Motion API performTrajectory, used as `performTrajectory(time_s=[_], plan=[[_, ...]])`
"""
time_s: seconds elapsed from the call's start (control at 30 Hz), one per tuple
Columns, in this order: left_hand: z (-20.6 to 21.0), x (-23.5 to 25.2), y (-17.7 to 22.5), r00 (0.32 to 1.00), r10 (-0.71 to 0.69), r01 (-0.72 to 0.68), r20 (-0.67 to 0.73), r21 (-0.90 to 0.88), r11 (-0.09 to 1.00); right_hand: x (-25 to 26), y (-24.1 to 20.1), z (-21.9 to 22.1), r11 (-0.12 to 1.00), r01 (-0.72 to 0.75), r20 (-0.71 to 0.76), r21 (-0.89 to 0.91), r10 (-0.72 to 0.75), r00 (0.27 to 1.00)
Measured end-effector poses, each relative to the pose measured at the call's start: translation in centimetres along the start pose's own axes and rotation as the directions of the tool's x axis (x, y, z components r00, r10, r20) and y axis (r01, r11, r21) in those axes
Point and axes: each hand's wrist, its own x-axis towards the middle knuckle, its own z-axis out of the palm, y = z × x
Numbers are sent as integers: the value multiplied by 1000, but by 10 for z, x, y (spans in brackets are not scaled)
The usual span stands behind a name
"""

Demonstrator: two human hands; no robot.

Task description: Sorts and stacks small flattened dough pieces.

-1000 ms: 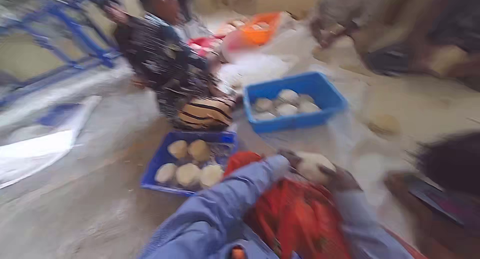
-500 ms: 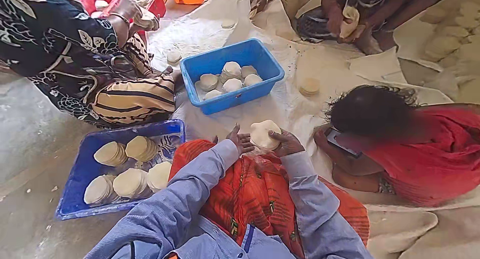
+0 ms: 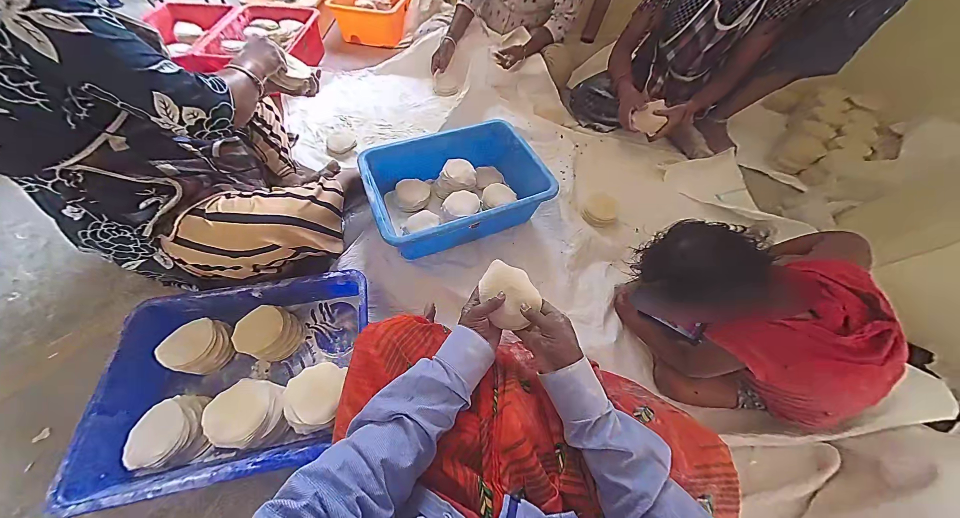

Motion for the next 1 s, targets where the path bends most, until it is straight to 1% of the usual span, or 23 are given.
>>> performTrajectory(time_s=[0.1, 0.2, 0.27, 0.33, 0.4, 0.47, 0.53, 0.67, 0.83, 0.93, 1.0], plan=[[-3, 1, 5, 1000, -13, 13, 17, 1, 1000, 0, -12, -20, 980, -23, -9, -196, 22, 1000], [-4, 1, 4, 997, -70, 70, 43, 7, 998, 9, -32, -34, 889, 57, -34, -455, -82, 996], [-5, -1, 4, 991, -110, 108, 77, 31, 994, 18, -46, -35, 807, 152, 37, -571, -161, 986], [-4, -3, 3, 985, -134, 129, 110, 57, 990, 27, -60, -28, 740, 225, 139, -634, -177, 974], [-5, -5, 3, 977, -157, 150, 143, 60, 987, 34, -70, -18, 712, 242, 201, -659, -143, 969], [-8, -4, 1, 970, -169, 162, 172, 54, 985, 45, -74, -14, 708, 253, 266, -659, -95, 959], [-10, -3, 0, 969, -171, 163, 179, 58, 985, 52, -76, -12, 700, 279, 313, -657, -84, 946], [-7, -4, 1, 973, -175, 166, 153, 69, 984, 54, -77, -9, 649, 341, 351, -680, -121, 929], [-7, -5, 1, 970, -184, 172, 162, 82, 982, 55, -84, -11, 604, 286, 356, -744, -5, 935], [-8, -3, 0, 970, -182, 169, 160, 89, 982, 57, -82, -16, 612, 338, 396, -715, -44, 917], [-8, -2, -1, 972, -184, 173, 148, 87, 981, 56, -80, -19, 581, 418, 437, -698, -117, 892]])
